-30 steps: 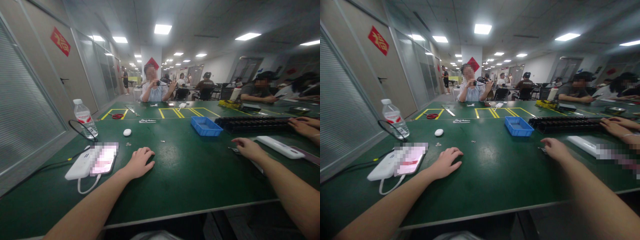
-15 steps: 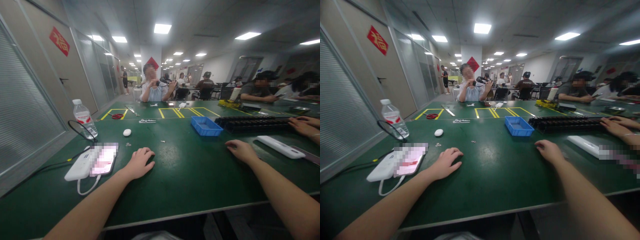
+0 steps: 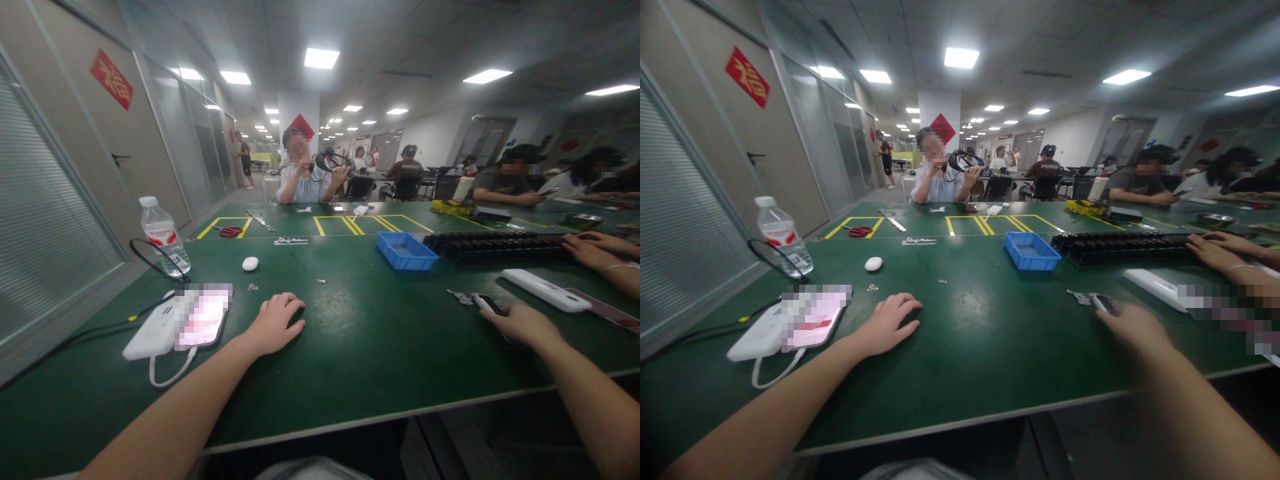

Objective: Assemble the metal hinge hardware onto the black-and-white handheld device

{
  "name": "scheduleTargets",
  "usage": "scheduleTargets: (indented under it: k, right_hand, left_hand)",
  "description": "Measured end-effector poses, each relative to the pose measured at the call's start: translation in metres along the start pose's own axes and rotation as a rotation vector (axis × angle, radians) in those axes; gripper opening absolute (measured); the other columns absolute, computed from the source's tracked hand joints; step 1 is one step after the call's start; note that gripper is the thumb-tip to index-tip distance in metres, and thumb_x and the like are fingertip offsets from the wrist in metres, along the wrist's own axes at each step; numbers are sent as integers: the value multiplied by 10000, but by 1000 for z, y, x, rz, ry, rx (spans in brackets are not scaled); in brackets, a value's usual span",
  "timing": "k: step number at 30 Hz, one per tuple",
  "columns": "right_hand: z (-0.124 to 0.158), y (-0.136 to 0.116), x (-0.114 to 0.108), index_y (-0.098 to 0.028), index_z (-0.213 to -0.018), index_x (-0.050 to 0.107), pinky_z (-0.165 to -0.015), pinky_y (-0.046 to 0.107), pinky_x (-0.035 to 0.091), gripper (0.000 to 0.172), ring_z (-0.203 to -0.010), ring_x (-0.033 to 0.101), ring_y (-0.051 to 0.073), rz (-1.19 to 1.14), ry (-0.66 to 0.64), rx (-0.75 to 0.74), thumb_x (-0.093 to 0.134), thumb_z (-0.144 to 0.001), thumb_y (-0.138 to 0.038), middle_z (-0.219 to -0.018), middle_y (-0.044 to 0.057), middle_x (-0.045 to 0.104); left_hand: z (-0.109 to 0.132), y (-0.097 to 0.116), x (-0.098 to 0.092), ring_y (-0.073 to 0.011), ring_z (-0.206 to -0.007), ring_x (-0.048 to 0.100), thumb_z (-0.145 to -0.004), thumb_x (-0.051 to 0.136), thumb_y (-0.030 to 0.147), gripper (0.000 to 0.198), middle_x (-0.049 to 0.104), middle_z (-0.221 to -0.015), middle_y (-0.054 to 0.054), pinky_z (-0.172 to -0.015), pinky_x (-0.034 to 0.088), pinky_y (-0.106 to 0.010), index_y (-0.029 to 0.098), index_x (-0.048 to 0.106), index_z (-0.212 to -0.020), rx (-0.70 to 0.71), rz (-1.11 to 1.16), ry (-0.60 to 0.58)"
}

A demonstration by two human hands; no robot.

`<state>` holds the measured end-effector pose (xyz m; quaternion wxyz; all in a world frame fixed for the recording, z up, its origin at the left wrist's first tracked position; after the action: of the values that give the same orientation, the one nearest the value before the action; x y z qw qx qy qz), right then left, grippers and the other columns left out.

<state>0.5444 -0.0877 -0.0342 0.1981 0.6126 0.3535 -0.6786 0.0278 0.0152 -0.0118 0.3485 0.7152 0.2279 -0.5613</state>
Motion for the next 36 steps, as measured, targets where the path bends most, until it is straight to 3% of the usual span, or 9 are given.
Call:
scheduleTargets:
  k: [6, 13, 22, 28, 31, 34, 36]
  right_hand:
    - [23, -29, -4, -164, -784, 567, -571, 322, 471, 314, -749, 633, 263, -15, 38, 4, 457, -823, -455, -833, 148, 633]
    - [37, -44, -12, -131, -1030, 503, -625, 329, 465, 366, -878, 591, 274, 88, 178, -56, 425, -848, -438, -1029, 161, 532]
    - [36, -52, -22, -145, -1098, 472, -637, 334, 455, 404, -930, 590, 291, 117, 217, -14, 411, -849, -458, -1093, 157, 503]
    - [34, -47, -18, -121, -998, 567, -661, 319, 458, 372, -896, 597, 279, -31, 153, -29, 490, -821, -439, -1012, 166, 596]
    - [35, -44, -15, -122, -1046, 585, -659, 309, 471, 404, -865, 616, 263, -200, 96, -11, 509, -812, -443, -982, 148, 640]
    - [35, -42, -10, -120, -1104, 586, -612, 287, 488, 448, -752, 644, 231, -405, -12, 14, 492, -817, -452, -848, 118, 681]
    - [35, -44, -9, -112, -1060, 615, -561, 273, 493, 428, -639, 644, 207, -440, 10, -28, 475, -824, -441, -739, 105, 686]
  left_hand:
    - [1, -1, 0, -249, -1152, 421, -861, 442, 391, 363, 471, -1247, -73, -972, 346, -432, 254, 512, -1189, 1, -7, 8]
    - [0, -2, 1, -248, -1145, 427, -857, 451, 385, 355, 475, -1241, -73, -964, 352, -427, 251, 514, -1180, 9, -8, 20]
    - [0, -1, 1, -252, -1158, 420, -857, 448, 383, 351, 477, -1243, -71, -969, 347, -431, 259, 515, -1178, 0, -3, 15]
    - [0, 0, 0, -250, -1157, 423, -863, 441, 391, 353, 476, -1241, -71, -968, 348, -432, 258, 510, -1182, 4, -7, 15]
    - [1, 0, 0, -250, -1160, 421, -865, 438, 395, 356, 474, -1242, -71, -971, 345, -438, 258, 506, -1186, 4, -7, 13]
    - [1, 0, 0, -251, -1157, 422, -866, 436, 397, 356, 473, -1241, -72, -974, 343, -441, 255, 509, -1185, 2, -6, 7]
    - [1, 0, 0, -253, -1159, 420, -866, 435, 399, 357, 471, -1243, -71, -975, 341, -443, 257, 509, -1185, 2, -4, 6]
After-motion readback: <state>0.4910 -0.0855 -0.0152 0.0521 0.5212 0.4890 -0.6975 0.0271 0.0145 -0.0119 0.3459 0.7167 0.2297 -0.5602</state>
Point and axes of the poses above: each hand's wrist, its own z-axis away from the middle knuckle, its own x-axis out of the palm, y = z × x, the point moved 2 cm from there along -z, towards the middle knuckle
